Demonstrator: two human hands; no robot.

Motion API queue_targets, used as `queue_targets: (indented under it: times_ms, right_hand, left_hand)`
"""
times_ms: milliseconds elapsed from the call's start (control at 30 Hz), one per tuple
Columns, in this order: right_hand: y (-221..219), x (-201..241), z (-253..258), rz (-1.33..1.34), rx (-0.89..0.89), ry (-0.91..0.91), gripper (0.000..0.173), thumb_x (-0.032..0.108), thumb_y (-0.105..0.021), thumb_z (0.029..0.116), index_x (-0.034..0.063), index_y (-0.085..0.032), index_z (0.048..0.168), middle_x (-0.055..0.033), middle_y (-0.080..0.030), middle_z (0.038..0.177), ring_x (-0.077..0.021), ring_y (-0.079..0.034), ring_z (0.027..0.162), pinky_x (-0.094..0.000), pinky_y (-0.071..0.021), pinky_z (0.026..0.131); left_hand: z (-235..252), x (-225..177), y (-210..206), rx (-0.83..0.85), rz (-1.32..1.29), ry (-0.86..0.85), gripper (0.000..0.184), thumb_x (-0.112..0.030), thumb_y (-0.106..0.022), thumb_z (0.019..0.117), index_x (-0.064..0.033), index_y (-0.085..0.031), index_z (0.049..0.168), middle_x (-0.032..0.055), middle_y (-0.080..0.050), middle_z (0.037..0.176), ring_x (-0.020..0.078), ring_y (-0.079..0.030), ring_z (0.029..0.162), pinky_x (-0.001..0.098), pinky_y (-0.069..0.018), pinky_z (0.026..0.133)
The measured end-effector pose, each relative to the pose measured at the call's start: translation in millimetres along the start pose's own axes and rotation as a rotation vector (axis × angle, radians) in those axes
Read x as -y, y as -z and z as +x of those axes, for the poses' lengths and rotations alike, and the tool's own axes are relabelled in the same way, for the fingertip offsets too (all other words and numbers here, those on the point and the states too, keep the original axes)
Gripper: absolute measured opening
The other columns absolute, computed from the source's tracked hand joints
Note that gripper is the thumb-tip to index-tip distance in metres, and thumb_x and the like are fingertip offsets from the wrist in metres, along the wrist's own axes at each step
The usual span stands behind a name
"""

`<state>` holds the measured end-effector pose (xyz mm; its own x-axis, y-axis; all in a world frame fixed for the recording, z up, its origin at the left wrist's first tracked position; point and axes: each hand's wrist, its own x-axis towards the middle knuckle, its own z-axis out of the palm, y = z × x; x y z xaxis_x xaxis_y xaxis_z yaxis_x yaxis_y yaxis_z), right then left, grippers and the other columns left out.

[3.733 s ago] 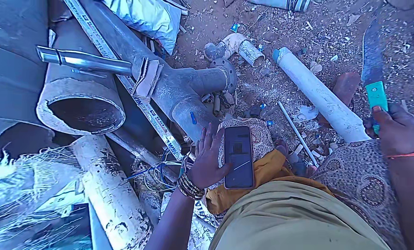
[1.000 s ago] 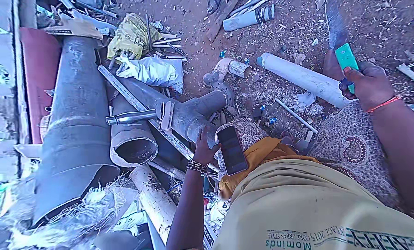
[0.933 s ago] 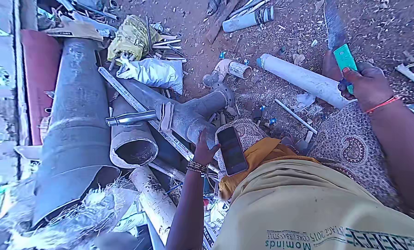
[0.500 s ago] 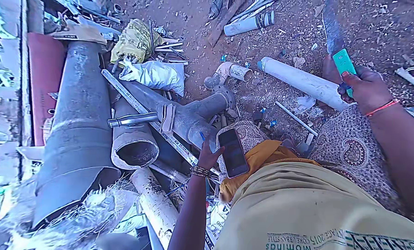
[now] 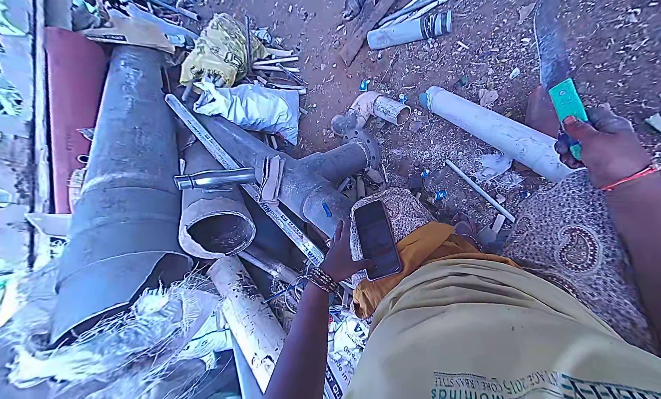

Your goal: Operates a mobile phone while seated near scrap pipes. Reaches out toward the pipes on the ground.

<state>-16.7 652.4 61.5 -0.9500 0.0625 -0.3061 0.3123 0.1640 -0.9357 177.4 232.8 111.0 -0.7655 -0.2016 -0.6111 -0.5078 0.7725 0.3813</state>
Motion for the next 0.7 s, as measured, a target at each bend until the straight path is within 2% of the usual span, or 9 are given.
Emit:
queue_targets:
  times_ms: [67,133,233,400,533,700]
  right_hand:
    - [0,-1,0,-0.001,-0.002,0.001,0.025,0.030,-0.046,0.1116,0.0096,-0.053,0.124,0.0066,-0.050,0.075,0.0004,-0.048,0.053,-0.0167,-0.0429,0.050]
    - [1,-1,-1,0.006,-0.009,-0.001,0.027,0.031,-0.046,0.1115,0.0097,-0.053,0.126,0.0066,-0.051,0.076,0.0008,-0.048,0.054,-0.0164,-0.0429,0.050]
    - [1,0,-2,0.024,-0.021,-0.003,0.022,0.030,-0.047,0.1110,0.0117,-0.053,0.120,0.0079,-0.052,0.074,0.0013,-0.049,0.053,-0.0156,-0.0434,0.049]
    - [0,1,-4,0.017,-0.020,-0.003,0.021,0.030,-0.046,0.1114,0.0121,-0.053,0.120,0.0081,-0.051,0.073,0.0014,-0.048,0.052,-0.0153,-0.0434,0.049]
    - [0,1,-3,0.001,-0.015,-0.017,0.022,0.031,-0.046,0.1114,0.0117,-0.052,0.122,0.0074,-0.051,0.074,0.0014,-0.049,0.052,-0.0151,-0.0432,0.049]
    - [-1,2,-3,0.006,-0.014,-0.020,0.021,0.030,-0.046,0.1115,0.0118,-0.053,0.120,0.0078,-0.052,0.072,0.0019,-0.049,0.051,-0.0148,-0.0430,0.048]
  left_hand:
    - [-3,4,5,-0.001,-0.098,-0.022,0.122,-0.018,-0.087,0.0771,-0.0031,-0.002,0.164,0.0297,0.002,0.168,0.0428,-0.019,0.154,0.0493,-0.0334,0.120]
    - [-5,5,11,-0.043,-0.194,-0.037,0.114,-0.013,-0.081,0.0798,-0.0022,-0.005,0.164,0.0307,-0.006,0.167,0.0421,-0.022,0.153,0.0528,-0.0338,0.117]
    - [-4,13,19,-0.114,-0.268,-0.015,0.106,-0.009,-0.075,0.0845,-0.0034,-0.006,0.164,0.0301,-0.014,0.167,0.0397,-0.026,0.153,0.0517,-0.0339,0.118]
    - [-2,15,21,-0.110,-0.254,-0.006,0.102,-0.007,-0.074,0.0870,-0.0052,-0.007,0.164,0.0282,-0.010,0.168,0.0386,-0.025,0.153,0.0515,-0.0340,0.118]
    - [1,15,17,-0.105,-0.220,-0.040,0.103,-0.009,-0.075,0.0851,-0.0024,-0.009,0.163,0.0284,-0.010,0.168,0.0399,-0.024,0.153,0.0514,-0.0310,0.120]
    - [2,14,17,-0.110,-0.207,-0.047,0.104,-0.010,-0.077,0.0839,-0.0025,-0.011,0.163,0.0284,-0.012,0.168,0.0411,-0.025,0.153,0.0526,-0.0317,0.119]
